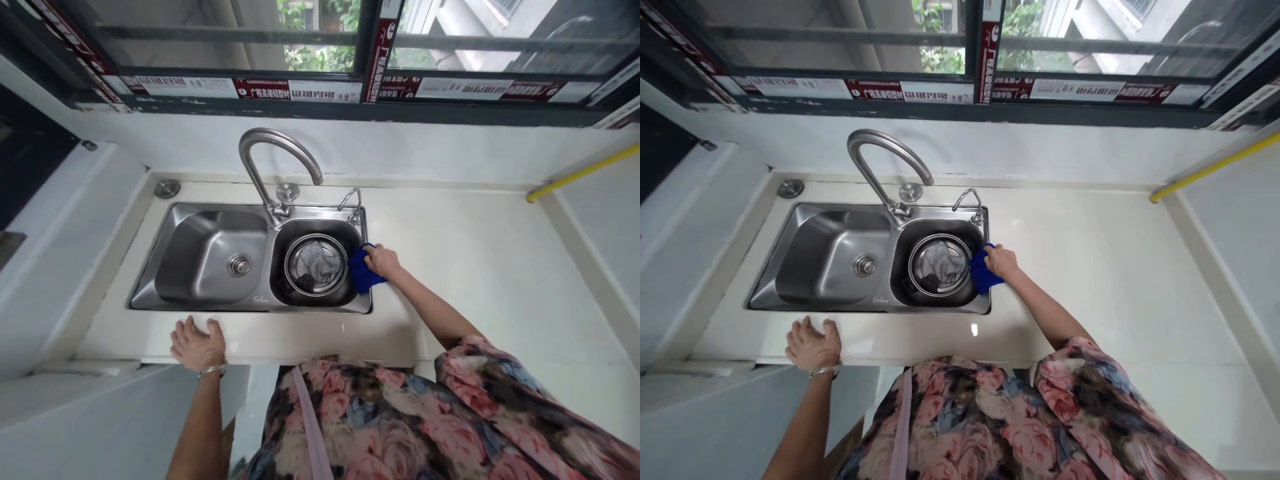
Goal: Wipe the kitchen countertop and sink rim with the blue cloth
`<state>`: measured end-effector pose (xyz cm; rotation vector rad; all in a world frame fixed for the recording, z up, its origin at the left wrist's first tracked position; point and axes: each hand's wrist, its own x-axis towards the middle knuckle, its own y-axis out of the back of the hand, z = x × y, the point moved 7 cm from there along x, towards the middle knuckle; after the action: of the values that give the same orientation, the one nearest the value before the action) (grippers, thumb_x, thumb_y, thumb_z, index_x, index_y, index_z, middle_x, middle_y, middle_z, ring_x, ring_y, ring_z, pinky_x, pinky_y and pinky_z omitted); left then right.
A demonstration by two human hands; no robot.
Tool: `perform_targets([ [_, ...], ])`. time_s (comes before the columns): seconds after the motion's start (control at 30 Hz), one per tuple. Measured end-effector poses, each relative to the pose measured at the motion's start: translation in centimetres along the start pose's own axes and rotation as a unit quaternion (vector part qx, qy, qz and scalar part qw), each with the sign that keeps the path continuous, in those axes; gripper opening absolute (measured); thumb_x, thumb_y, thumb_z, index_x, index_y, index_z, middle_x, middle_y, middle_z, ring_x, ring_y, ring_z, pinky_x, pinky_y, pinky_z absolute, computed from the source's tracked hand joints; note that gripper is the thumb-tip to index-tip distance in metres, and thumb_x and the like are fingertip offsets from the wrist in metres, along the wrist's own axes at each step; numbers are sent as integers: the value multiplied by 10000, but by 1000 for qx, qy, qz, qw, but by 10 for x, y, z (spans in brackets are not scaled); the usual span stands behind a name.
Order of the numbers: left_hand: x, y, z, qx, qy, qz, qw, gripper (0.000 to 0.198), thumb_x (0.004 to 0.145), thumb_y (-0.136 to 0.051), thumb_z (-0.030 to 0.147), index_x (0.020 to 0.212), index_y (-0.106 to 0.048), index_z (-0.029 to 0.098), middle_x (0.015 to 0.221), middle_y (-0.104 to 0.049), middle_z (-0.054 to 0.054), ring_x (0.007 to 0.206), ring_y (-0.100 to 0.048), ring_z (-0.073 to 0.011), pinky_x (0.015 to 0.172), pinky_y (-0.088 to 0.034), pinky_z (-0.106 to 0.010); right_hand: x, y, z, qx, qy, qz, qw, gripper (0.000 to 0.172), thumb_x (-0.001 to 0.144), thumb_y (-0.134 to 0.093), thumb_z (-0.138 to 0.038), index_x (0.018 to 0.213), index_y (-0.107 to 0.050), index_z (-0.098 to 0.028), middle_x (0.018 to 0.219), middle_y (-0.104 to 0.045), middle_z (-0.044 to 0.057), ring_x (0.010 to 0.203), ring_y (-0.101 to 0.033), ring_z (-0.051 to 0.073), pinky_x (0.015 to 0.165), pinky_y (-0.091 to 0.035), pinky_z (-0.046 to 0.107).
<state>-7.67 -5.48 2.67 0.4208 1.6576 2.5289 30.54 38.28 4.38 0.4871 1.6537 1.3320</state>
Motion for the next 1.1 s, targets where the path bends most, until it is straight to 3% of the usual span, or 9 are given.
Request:
perform_targets([
  [0.3,-4,-1,0,-45,-38,20,998,740,982,-508,540,1589,-541,118,1686,-473,-253,1616,-353,-446,1299,-233,-692,-105,-50,-7,32,10,-3,999,530,1100,-392,-341,1602,-561,-333,1428,-675,118,1076,-754,258,902,-589,347],
  [0.4,-6,-5,-2,-50,-52,20,997,750,990,-503,535,1598,-525,96,1694,-451,-269,1623,-327,-461,1296,-221,-708,-135,-65,5,46,-20,23,998,537,1089,-397,-320,1597,-572,-330,1474,-653,118,1086,-747,252,870,-602,332],
  [0.5,-8,-7,-3,-58,-48,13,997,746,996,-497,536,1591,-535,87,1701,-442,-267,1629,-312,-461,1303,-208,-707,-146,-71,31,51,-80,67,993,533,1078,-384,-308,1564,-604,-303,1399,-681,127,1102,-728,262,883,-605,349],
  [0.6,-8,-7,-4,-71,-36,7,997,760,996,-478,563,1569,-557,70,1696,-451,-265,1625,-317,-471,1308,-196,-699,-141,-68,37,28,-94,149,984,545,1060,-398,-350,1552,-601,-230,1452,-646,174,1322,-624,337,1054,-560,462],
  [0.7,-8,-5,-3,-80,-33,0,996,748,986,-500,538,1567,-550,70,1697,-440,-276,1628,-301,-480,1305,-178,-717,-125,-67,16,6,-95,196,976,657,1045,-416,-430,1607,-501,-100,1596,-530,272,1486,-476,424,1173,-458,588],
  [0.87,-8,-4,-3,-73,-34,-7,997,719,993,-516,520,1566,-557,90,1694,-448,-271,1626,-311,-468,1296,-201,-720,-84,-57,-14,-3,-128,195,972,734,1036,-374,-403,1656,-375,-11,1666,-427,345,1559,-381,470,1195,-397,649],
  [1.1,-9,-7,-7,-50,-23,-12,998,735,1007,-493,544,1567,-557,72,1706,-439,-258,1633,-310,-456,1316,-199,-688,-4,-18,3,9,-127,199,972,710,1051,-316,-371,1658,-370,-6,1683,-409,331,1564,-378,429,1199,-384,620],
])
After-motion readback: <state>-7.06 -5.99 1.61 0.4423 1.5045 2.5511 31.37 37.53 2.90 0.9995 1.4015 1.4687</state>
